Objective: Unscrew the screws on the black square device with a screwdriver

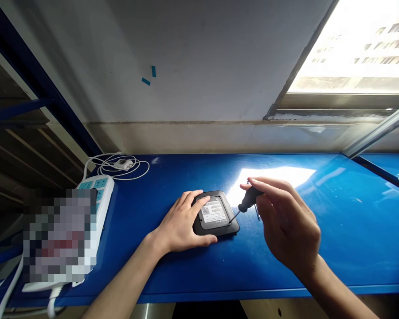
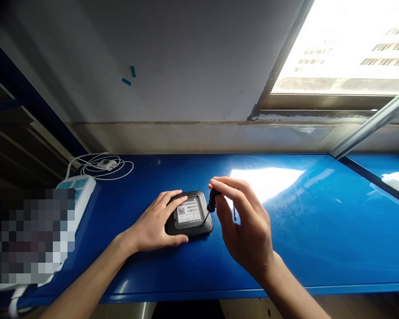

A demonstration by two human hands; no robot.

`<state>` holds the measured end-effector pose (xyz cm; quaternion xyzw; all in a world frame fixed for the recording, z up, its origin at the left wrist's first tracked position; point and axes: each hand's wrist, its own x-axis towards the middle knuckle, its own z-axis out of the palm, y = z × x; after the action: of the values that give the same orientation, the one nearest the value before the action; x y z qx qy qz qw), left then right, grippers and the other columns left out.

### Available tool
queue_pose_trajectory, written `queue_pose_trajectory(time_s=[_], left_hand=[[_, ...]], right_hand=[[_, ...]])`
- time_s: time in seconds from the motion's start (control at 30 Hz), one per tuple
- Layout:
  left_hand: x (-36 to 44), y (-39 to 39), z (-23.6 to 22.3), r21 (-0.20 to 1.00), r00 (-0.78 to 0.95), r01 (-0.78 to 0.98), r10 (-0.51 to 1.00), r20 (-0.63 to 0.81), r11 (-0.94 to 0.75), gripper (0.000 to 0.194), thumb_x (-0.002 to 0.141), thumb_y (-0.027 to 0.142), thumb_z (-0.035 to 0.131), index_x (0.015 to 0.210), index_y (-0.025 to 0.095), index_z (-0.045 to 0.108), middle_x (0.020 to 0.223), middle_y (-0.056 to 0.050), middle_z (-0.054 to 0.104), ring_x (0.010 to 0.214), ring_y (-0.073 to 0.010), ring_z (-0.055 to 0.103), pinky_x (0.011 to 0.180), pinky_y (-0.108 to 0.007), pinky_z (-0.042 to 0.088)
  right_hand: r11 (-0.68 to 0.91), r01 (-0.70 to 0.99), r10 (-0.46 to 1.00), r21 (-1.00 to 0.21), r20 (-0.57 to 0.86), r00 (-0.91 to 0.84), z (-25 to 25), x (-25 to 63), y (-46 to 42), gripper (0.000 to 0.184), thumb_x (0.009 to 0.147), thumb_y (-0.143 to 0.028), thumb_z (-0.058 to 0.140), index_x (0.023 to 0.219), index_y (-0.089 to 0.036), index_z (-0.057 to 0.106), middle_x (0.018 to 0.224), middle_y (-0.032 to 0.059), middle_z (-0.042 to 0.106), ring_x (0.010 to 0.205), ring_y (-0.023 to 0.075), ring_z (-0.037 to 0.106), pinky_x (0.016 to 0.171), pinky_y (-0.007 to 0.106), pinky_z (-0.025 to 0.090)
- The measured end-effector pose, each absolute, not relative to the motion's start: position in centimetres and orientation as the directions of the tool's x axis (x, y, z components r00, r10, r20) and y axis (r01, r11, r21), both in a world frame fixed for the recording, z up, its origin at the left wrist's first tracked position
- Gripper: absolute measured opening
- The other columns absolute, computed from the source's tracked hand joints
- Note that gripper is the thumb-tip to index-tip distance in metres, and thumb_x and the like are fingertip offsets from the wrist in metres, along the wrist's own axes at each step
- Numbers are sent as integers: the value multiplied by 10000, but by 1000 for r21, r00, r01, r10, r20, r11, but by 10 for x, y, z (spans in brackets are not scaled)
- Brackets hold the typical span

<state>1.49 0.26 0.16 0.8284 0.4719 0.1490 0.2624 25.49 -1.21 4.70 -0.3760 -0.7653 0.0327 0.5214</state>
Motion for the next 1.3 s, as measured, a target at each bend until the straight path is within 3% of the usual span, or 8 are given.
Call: queue_pose_trajectory(time_s=[0.13,0.43,0.6,0.73,1.07,1.3], left_hand=[[15,2,1,582,510,699,860,0,-415,984,736,688,763,1539,255,394,1634,-120,315,1502,-396,269,1210,-610,334],[14,2,0,583,513,694,858,10,-422,984,738,697,754,1543,270,385,1629,-115,324,1499,-391,277,1204,-607,344],[14,2,3,570,510,710,860,-13,-413,998,737,709,749,1543,243,389,1633,-124,314,1507,-386,263,1217,-594,330],[15,3,3,572,512,707,859,-8,-416,997,738,713,745,1544,250,387,1632,-121,315,1505,-388,266,1211,-598,337],[15,3,5,581,512,701,859,-8,-413,984,729,675,772,1533,246,400,1623,-125,331,1493,-394,283,1209,-603,336],[14,3,4,579,514,703,858,-10,-414,997,737,711,750,1542,247,388,1630,-118,322,1502,-391,270,1213,-599,334]], right_hand=[[719,575,588,-390,782,-205,53,252,-14,488,934,-21,587,1358,-262,604,1159,87,719,1015,221,730,828,408,623],[670,685,540,-285,821,-186,56,255,-7,343,866,-131,755,1188,-222,677,921,48,674,728,149,632,591,304,549],[715,555,603,-425,776,-183,55,252,-12,369,950,-59,576,1259,-246,651,1149,88,699,983,210,718,760,368,616],[719,563,600,-406,772,-209,56,252,-16,435,924,-33,608,1297,-256,639,1152,73,733,1033,216,721,835,385,620],[677,662,560,-321,808,-181,58,250,-7,306,887,-106,720,1168,-224,687,920,40,689,720,140,657,600,303,550],[709,565,607,-422,773,-184,58,248,-14,409,942,-34,581,1271,-266,654,1169,79,716,1021,211,716,810,388,617]])
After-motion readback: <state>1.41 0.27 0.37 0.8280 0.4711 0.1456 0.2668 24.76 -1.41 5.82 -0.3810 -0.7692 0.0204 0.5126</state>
